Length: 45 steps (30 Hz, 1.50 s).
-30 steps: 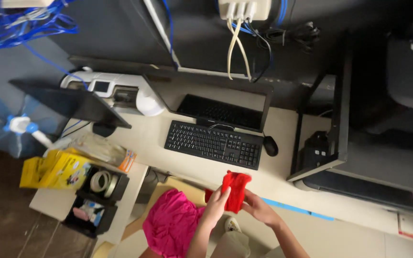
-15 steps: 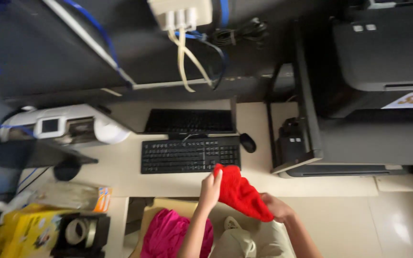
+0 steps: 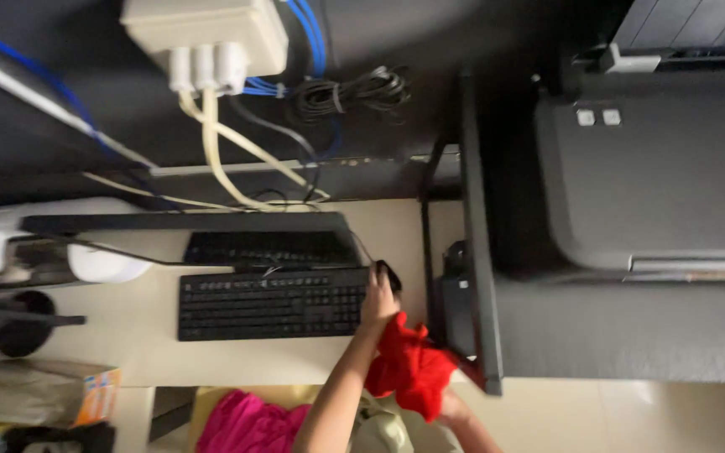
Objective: Cleaning a keyboard and a computer monitor using a red cloth at a workstation.
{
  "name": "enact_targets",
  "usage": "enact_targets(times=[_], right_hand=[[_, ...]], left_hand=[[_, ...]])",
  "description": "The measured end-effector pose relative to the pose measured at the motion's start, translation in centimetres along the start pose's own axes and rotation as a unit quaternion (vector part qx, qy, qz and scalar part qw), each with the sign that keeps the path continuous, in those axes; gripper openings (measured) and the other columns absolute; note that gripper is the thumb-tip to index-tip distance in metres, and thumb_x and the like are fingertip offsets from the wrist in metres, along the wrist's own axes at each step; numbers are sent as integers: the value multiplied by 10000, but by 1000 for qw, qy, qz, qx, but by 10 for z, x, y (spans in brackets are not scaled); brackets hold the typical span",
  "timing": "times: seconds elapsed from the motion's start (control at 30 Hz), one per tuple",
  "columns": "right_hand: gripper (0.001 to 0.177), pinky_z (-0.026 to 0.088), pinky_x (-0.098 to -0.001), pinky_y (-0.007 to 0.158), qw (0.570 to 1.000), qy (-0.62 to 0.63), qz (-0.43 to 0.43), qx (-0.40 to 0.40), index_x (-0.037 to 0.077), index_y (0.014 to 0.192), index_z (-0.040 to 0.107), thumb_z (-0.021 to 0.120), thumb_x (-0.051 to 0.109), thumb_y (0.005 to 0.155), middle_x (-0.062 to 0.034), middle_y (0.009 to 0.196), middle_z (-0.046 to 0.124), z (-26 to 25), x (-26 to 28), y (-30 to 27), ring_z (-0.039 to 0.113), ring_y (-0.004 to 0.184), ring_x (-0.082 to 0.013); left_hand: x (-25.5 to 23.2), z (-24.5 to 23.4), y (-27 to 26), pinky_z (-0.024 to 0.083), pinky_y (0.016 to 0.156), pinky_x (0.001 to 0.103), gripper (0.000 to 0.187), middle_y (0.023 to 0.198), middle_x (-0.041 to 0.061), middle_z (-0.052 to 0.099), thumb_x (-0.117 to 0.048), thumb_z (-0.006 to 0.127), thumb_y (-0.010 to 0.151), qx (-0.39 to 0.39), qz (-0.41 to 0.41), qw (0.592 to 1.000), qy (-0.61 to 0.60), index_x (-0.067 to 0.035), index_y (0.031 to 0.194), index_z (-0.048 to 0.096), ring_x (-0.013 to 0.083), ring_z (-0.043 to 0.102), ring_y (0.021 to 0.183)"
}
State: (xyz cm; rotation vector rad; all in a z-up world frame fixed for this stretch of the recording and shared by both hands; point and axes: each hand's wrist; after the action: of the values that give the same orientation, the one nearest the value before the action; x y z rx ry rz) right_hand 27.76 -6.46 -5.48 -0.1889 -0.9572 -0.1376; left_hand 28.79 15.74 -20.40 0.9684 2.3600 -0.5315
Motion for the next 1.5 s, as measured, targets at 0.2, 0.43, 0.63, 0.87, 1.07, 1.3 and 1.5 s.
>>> enact_targets(times=[0.2,0.43,0.63,0.87,1.07,1.3,1.5], right_hand=[[767,414,-455,1140,982,-147,13,-115,38,1492,441,796,238,843,-161,1490,509,-42,-34,15,502,1354,-330],[680,411,-429,1074,705,-700,-74,-85,41,1383,501,791,284,819,-182,1375,517,-41,-45,43,462,1269,-363],[532,532,-340,955,944,-158,38,-286,42,1334,569,736,220,861,-64,1268,634,-87,-150,21,614,1143,-185],[246,555,-331,806,958,-14,-12,-285,-18,1164,641,664,107,954,-78,1070,664,-93,-154,49,637,970,-174],[233,558,-338,817,974,2,-63,-217,-14,1157,654,625,19,927,-63,1067,688,-150,-251,46,649,973,-172],[246,563,-343,821,955,-114,72,-263,-14,1136,717,631,112,941,-79,1063,750,-59,-114,149,678,991,-163],[209,566,-369,754,933,-165,148,-282,13,1041,747,600,141,966,-44,923,752,-133,-162,189,680,846,-161]], left_hand=[[-43,-7,13,546,940,499,704,1637,180,207,-275,747,851,32,-106,992,61,-104,1455,428,454,490,1305],[34,85,19,504,978,437,381,1393,164,464,-217,756,933,-113,9,987,113,-151,1254,564,391,551,1128],[0,25,0,427,968,534,676,1279,295,481,-199,822,738,-42,1,996,-78,-48,1324,522,504,497,1137],[-15,-46,-33,400,1087,447,726,1371,271,525,-257,737,854,95,-41,984,-145,-57,1472,412,415,520,1279],[18,-84,-72,313,1226,421,965,1593,291,386,58,597,766,130,76,960,-237,-21,1652,222,404,379,1498],[8,-156,-89,333,1198,416,962,1506,289,440,-71,770,772,131,100,954,-249,18,1563,231,406,414,1441],[27,-108,-87,377,1149,473,868,1389,310,520,-152,767,833,73,92,977,-177,56,1528,292,463,484,1322]])
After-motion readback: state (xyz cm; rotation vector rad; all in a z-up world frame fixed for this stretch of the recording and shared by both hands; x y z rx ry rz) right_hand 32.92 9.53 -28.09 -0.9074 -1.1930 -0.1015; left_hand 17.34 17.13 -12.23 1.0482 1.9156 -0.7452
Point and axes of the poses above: each hand's wrist, its own y-axis towards the middle knuckle, its own z-axis out of the palm, x = y × z
